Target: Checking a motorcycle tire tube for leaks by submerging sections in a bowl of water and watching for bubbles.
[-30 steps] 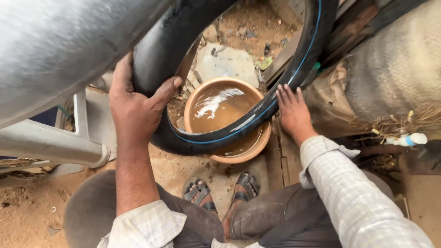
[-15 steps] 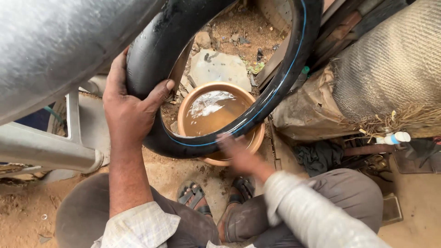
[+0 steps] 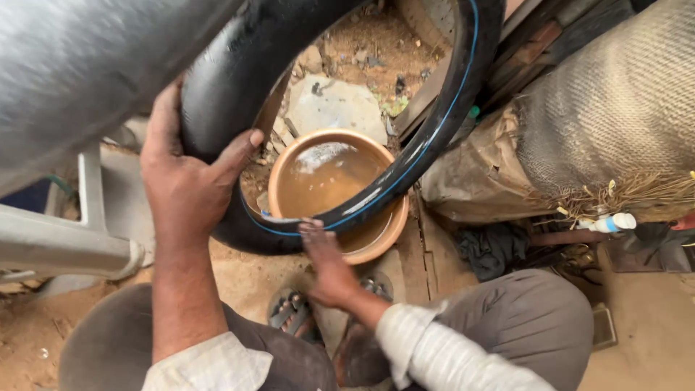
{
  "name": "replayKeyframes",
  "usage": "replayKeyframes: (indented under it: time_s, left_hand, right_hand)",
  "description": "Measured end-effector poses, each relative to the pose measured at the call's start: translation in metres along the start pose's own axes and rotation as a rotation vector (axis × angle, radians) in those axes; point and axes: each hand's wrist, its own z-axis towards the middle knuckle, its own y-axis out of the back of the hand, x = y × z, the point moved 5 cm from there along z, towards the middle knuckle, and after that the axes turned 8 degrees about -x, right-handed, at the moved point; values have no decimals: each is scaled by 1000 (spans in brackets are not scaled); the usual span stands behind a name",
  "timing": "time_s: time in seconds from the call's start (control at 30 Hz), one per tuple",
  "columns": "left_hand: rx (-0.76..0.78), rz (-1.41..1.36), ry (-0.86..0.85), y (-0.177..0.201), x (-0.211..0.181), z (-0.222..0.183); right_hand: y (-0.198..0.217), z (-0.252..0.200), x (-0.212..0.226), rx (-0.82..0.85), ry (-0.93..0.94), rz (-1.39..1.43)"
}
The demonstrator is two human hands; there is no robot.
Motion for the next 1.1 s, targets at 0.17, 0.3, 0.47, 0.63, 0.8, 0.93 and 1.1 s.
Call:
replayKeyframes:
  time_s: [0.17,0.3,0.47,0.63,0.8,0.93,1.1]
  left_hand:
    - [0,102,-57,3,-3,1]
    - [-17,151,-22,6,-8,3]
    - [5,56,10,3,-1,2]
    - [-1,136,-39,3,-5,6]
    - [24,130,-12,0,4,0]
    - [17,41,-42,-6,-5,4]
    - [-21,75,-55,0,-1,6]
  right_hand:
    - [19,7,-84,37,248,-131]
    - [123,39,-220,76,113,-904]
    - [279,79,-178,-124,59,-1483]
    - [181,53,-184,69,-53,-1548]
    - [-15,17,-101,93,18,-377]
    - [14,35,46,37,59,250]
    - [100,60,146,-217,194,1084]
